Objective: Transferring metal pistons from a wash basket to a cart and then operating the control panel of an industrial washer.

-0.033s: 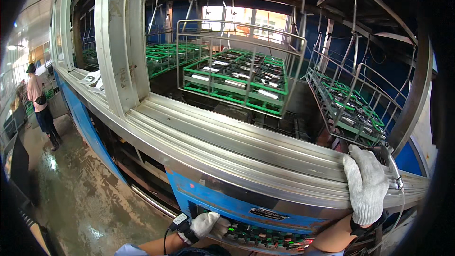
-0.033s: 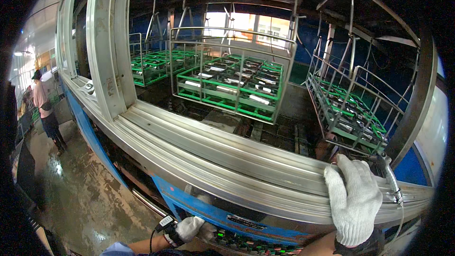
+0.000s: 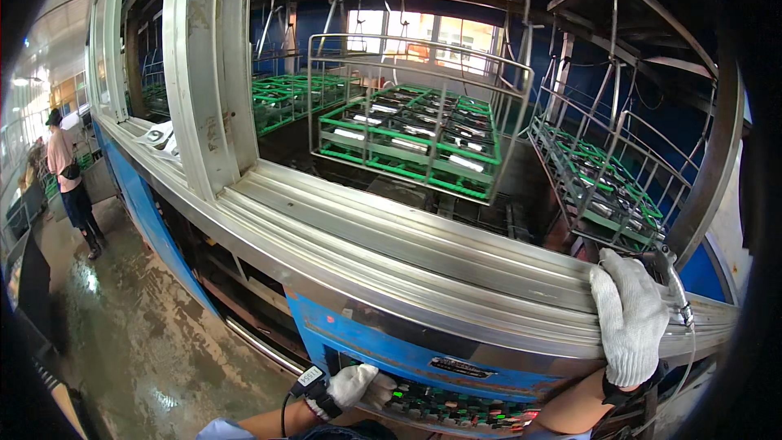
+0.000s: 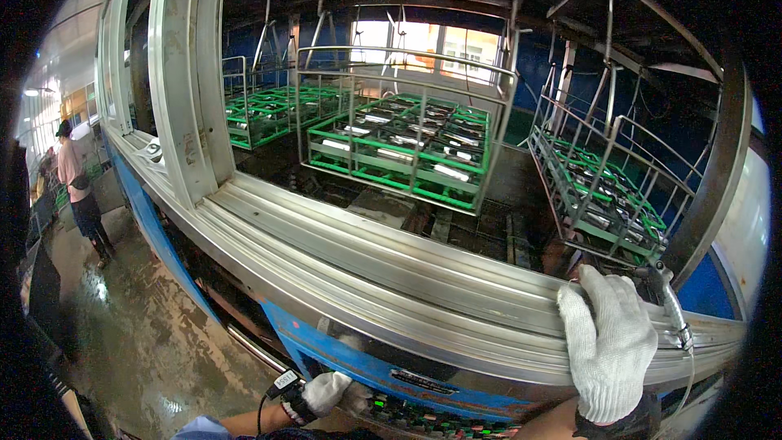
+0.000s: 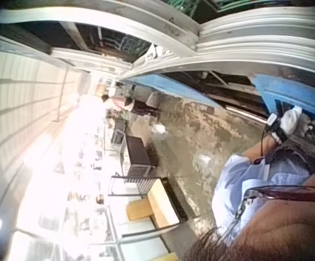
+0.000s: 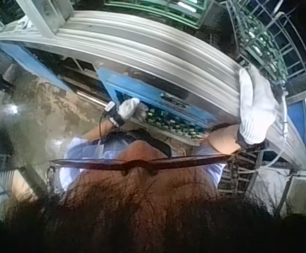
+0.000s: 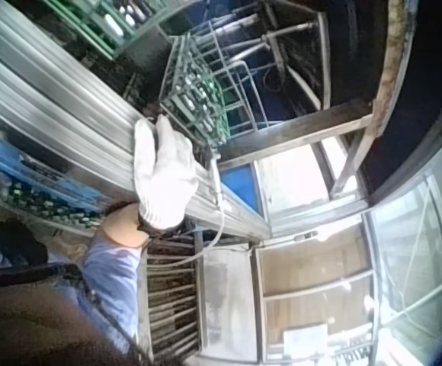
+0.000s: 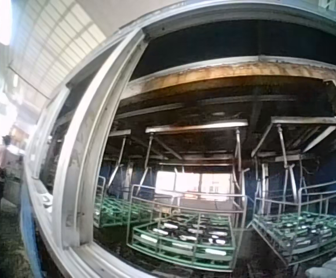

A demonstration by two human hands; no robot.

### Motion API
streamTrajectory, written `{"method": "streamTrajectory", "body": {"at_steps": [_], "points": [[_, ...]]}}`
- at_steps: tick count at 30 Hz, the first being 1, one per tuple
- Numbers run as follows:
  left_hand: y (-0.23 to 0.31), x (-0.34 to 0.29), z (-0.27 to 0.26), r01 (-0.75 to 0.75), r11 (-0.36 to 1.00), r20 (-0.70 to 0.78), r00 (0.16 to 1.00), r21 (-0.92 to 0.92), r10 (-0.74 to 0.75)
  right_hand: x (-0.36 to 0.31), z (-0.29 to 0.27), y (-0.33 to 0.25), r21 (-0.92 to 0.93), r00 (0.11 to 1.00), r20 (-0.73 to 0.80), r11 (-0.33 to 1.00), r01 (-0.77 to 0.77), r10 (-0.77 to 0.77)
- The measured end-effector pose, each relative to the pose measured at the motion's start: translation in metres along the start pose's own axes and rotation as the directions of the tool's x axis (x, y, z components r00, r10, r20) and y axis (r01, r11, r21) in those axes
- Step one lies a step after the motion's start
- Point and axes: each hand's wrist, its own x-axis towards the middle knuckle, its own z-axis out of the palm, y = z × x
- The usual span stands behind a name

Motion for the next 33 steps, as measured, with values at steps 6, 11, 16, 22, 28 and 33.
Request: {"method": "streamTrajectory", "body": {"at_steps": [6,11,16,22,28,33], "points": [[0.008,-0.001,-0.002,0.045,0.999,0.023,0.999,-0.026,-0.045,0.0,0.004,-0.002,-0.01,1.0,0.007,1.0,0.024,-0.024],[-0.015,0.016,-0.013,0.062,0.997,0.025,0.998,-0.047,-0.061,0.002,0.011,-0.005,-0.014,0.999,0.002,0.999,0.033,-0.033],[-0.049,0.032,-0.011,-0.058,0.937,0.097,0.991,-0.344,0.096,0.001,0.006,-0.003,-0.003,1.0,-0.009,1.0,0.027,-0.027],[-0.049,0.029,-0.008,-0.068,0.933,0.097,0.989,-0.353,0.109,-0.001,0.002,0.0,-0.019,1.0,0.005,1.0,0.01,-0.01],[-0.019,0.016,-0.007,0.066,0.979,0.013,0.998,-0.191,-0.064,0.001,0.008,-0.004,0.012,1.0,0.0,1.0,0.008,-0.008],[-0.013,0.015,-0.013,-0.002,0.969,-0.08,0.997,-0.248,-0.019,0.004,0.018,-0.009,-0.006,1.0,0.004,1.0,0.031,-0.031]]}}
